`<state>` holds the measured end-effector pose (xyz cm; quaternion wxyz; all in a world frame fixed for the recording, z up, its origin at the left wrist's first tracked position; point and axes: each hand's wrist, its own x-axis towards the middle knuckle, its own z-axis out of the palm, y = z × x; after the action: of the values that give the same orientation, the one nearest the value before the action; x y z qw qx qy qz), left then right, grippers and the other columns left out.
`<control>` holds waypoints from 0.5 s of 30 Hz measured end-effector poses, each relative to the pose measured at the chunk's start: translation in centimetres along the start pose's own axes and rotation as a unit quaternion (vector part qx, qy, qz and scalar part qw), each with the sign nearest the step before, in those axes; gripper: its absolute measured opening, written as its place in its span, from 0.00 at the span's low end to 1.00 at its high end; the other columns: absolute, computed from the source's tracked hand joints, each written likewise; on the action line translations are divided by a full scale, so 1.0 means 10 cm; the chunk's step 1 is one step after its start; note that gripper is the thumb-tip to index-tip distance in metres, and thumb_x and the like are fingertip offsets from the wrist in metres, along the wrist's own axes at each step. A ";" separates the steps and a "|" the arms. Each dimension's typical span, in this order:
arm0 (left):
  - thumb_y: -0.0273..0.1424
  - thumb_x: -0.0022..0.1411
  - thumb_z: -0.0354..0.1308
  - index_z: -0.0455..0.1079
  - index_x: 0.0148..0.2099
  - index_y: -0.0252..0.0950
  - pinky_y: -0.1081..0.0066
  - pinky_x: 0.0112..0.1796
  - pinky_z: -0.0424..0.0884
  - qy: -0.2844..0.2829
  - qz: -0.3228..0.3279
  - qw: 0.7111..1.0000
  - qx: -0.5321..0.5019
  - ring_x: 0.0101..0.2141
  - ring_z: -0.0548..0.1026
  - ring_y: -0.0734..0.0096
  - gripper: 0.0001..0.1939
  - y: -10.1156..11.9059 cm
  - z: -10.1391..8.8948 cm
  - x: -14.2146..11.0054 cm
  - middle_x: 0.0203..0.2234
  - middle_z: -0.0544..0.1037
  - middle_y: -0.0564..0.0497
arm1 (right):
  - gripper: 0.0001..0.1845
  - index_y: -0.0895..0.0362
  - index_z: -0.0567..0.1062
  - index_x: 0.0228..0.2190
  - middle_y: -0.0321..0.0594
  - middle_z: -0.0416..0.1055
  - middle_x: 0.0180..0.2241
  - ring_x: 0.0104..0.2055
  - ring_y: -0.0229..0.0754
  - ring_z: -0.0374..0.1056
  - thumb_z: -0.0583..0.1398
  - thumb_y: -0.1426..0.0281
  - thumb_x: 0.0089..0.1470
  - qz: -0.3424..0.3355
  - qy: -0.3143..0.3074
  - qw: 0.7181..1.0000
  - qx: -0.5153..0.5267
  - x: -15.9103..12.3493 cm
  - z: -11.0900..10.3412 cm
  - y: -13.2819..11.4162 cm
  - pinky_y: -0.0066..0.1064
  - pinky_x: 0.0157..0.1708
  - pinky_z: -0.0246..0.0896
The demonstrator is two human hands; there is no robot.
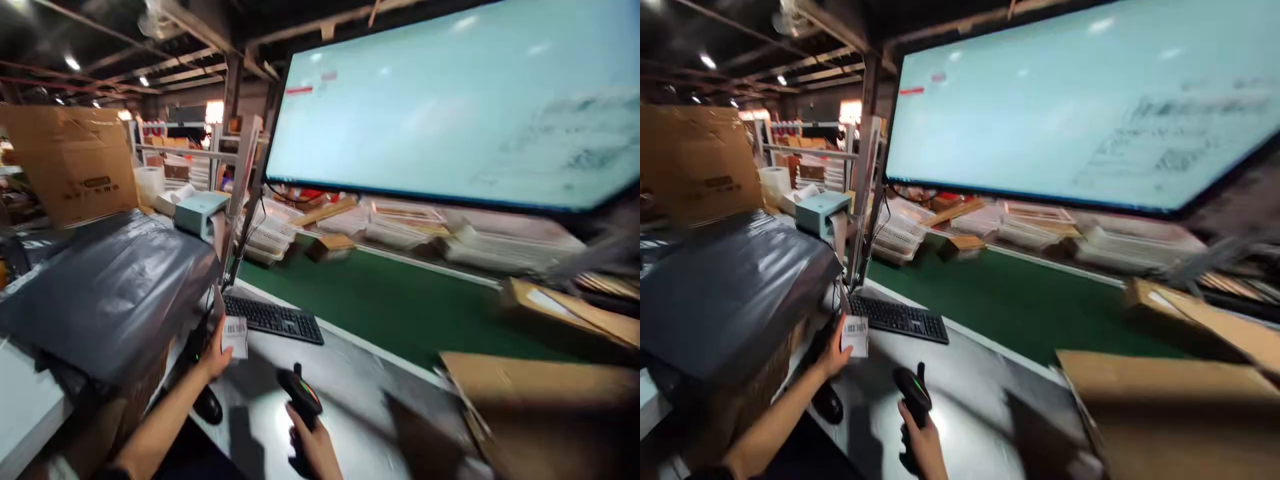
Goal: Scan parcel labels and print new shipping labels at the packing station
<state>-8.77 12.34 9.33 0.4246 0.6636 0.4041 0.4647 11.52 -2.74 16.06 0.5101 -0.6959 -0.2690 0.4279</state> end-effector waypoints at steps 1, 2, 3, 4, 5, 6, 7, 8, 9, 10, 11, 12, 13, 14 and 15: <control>0.19 0.57 0.57 0.43 0.79 0.31 0.44 0.72 0.51 -0.011 0.014 1.000 0.006 0.73 0.55 0.48 0.50 0.01 0.02 0.08 0.74 0.54 0.34 | 0.30 0.54 0.71 0.28 0.32 0.61 0.15 0.18 0.39 0.58 0.70 0.44 0.35 0.006 -0.017 1.000 0.023 -0.08 0.06 0.03 0.35 0.21 0.54; 0.20 0.58 0.57 0.42 0.78 0.29 0.45 0.72 0.51 -0.019 0.031 0.999 0.008 0.73 0.54 0.47 0.49 0.01 0.04 0.15 0.75 0.52 0.33 | 0.29 0.55 0.71 0.29 0.34 0.64 0.16 0.19 0.39 0.59 0.70 0.45 0.36 0.005 -0.032 0.999 0.029 -0.14 0.13 0.03 0.35 0.22 0.56; 0.21 0.58 0.57 0.41 0.78 0.28 0.45 0.72 0.51 -0.030 0.043 0.999 0.010 0.74 0.53 0.46 0.49 0.01 0.07 0.20 0.75 0.50 0.32 | 0.29 0.56 0.72 0.31 0.34 0.65 0.17 0.20 0.39 0.61 0.69 0.46 0.38 -0.009 -0.036 0.999 0.035 -0.18 0.21 0.00 0.35 0.24 0.57; 0.22 0.59 0.57 0.40 0.79 0.29 0.45 0.72 0.51 -0.041 0.053 0.998 0.012 0.74 0.53 0.46 0.50 0.01 0.10 0.24 0.75 0.50 0.33 | 0.29 0.56 0.73 0.34 0.34 0.66 0.18 0.21 0.39 0.61 0.69 0.46 0.40 -0.025 -0.032 0.999 0.037 -0.21 0.27 -0.05 0.34 0.24 0.58; 0.23 0.60 0.57 0.39 0.79 0.31 0.44 0.72 0.52 -0.050 0.060 0.997 0.014 0.74 0.53 0.46 0.50 0.01 0.13 0.27 0.75 0.49 0.33 | 0.31 0.57 0.73 0.37 0.33 0.67 0.18 0.21 0.39 0.61 0.68 0.46 0.41 -0.036 -0.030 0.998 0.038 -0.23 0.32 -0.11 0.33 0.25 0.59; 0.23 0.60 0.57 0.39 0.79 0.33 0.44 0.71 0.53 -0.058 0.066 0.996 0.016 0.73 0.54 0.48 0.50 0.02 0.15 0.28 0.75 0.50 0.35 | 0.32 0.57 0.73 0.39 0.32 0.67 0.19 0.21 0.39 0.62 0.68 0.46 0.41 -0.042 -0.029 0.998 0.039 -0.25 0.34 -0.17 0.33 0.25 0.60; 0.24 0.61 0.57 0.39 0.79 0.36 0.44 0.71 0.54 -0.062 0.072 0.995 0.022 0.73 0.55 0.50 0.50 0.02 0.17 0.29 0.75 0.51 0.36 | 0.33 0.57 0.73 0.40 0.32 0.67 0.19 0.21 0.38 0.62 0.69 0.46 0.40 -0.044 -0.028 0.998 0.041 -0.27 0.35 -0.23 0.32 0.25 0.60; 0.24 0.61 0.57 0.39 0.79 0.37 0.45 0.71 0.55 -0.065 0.078 0.994 0.030 0.73 0.56 0.52 0.49 0.02 0.18 0.29 0.75 0.53 0.37 | 0.33 0.57 0.73 0.40 0.32 0.67 0.19 0.21 0.39 0.62 0.69 0.45 0.40 -0.043 -0.029 0.998 0.041 -0.29 0.33 -0.27 0.32 0.25 0.60; 0.24 0.62 0.57 0.40 0.79 0.37 0.47 0.71 0.56 -0.067 0.082 0.994 0.039 0.73 0.57 0.54 0.48 0.02 0.20 0.29 0.75 0.54 0.37 | 0.32 0.57 0.74 0.38 0.33 0.67 0.19 0.22 0.39 0.62 0.69 0.45 0.40 -0.040 -0.029 0.998 0.040 -0.33 0.30 -0.30 0.32 0.26 0.61; 0.25 0.62 0.57 0.41 0.79 0.36 0.49 0.71 0.57 -0.067 0.086 0.993 0.048 0.73 0.58 0.55 0.48 0.01 0.21 0.29 0.74 0.55 0.37 | 0.31 0.57 0.73 0.35 0.34 0.67 0.19 0.22 0.39 0.62 0.69 0.45 0.40 -0.035 -0.028 0.998 0.037 -0.37 0.26 -0.32 0.33 0.26 0.61; 0.25 0.62 0.57 0.41 0.79 0.35 0.50 0.71 0.57 -0.066 0.090 0.992 0.056 0.72 0.58 0.55 0.47 0.01 0.22 0.29 0.74 0.57 0.36 | 0.30 0.56 0.73 0.32 0.35 0.67 0.19 0.22 0.39 0.62 0.69 0.44 0.40 -0.031 -0.023 0.999 0.035 -0.41 0.22 -0.32 0.33 0.26 0.61; 0.26 0.63 0.57 0.42 0.79 0.33 0.50 0.71 0.58 -0.063 0.094 0.992 0.060 0.72 0.59 0.55 0.46 0.00 0.23 0.28 0.73 0.57 0.35 | 0.30 0.56 0.72 0.29 0.35 0.66 0.19 0.22 0.38 0.62 0.69 0.43 0.40 -0.026 -0.018 0.999 0.032 -0.47 0.18 -0.30 0.34 0.26 0.61; 0.26 0.62 0.57 0.42 0.79 0.32 0.49 0.70 0.58 -0.059 0.098 0.991 0.061 0.72 0.59 0.53 0.46 -0.01 0.24 0.27 0.73 0.57 0.34 | 0.30 0.55 0.71 0.26 0.36 0.65 0.18 0.22 0.38 0.61 0.68 0.41 0.40 -0.025 -0.014 0.999 0.026 -0.52 0.14 -0.28 0.34 0.27 0.61; 0.26 0.62 0.57 0.43 0.79 0.31 0.48 0.70 0.58 -0.054 0.101 0.992 0.061 0.72 0.59 0.52 0.47 -0.02 0.25 0.26 0.73 0.57 0.34 | 0.31 0.55 0.70 0.23 0.36 0.64 0.18 0.21 0.38 0.60 0.67 0.39 0.41 -0.026 -0.010 0.999 0.017 -0.58 0.10 -0.26 0.35 0.27 0.61; 0.26 0.60 0.57 0.45 0.79 0.31 0.47 0.70 0.59 -0.045 0.099 0.992 0.061 0.71 0.60 0.50 0.47 -0.02 0.26 0.24 0.73 0.57 0.34 | 0.33 0.54 0.68 0.20 0.36 0.63 0.17 0.21 0.39 0.60 0.66 0.37 0.41 -0.030 -0.004 1.000 0.006 -0.64 0.05 -0.23 0.36 0.27 0.62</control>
<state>-5.69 14.18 9.25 0.3528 0.7452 0.3444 0.4490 8.10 -6.86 20.25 0.5261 -0.6823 -0.2893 0.4171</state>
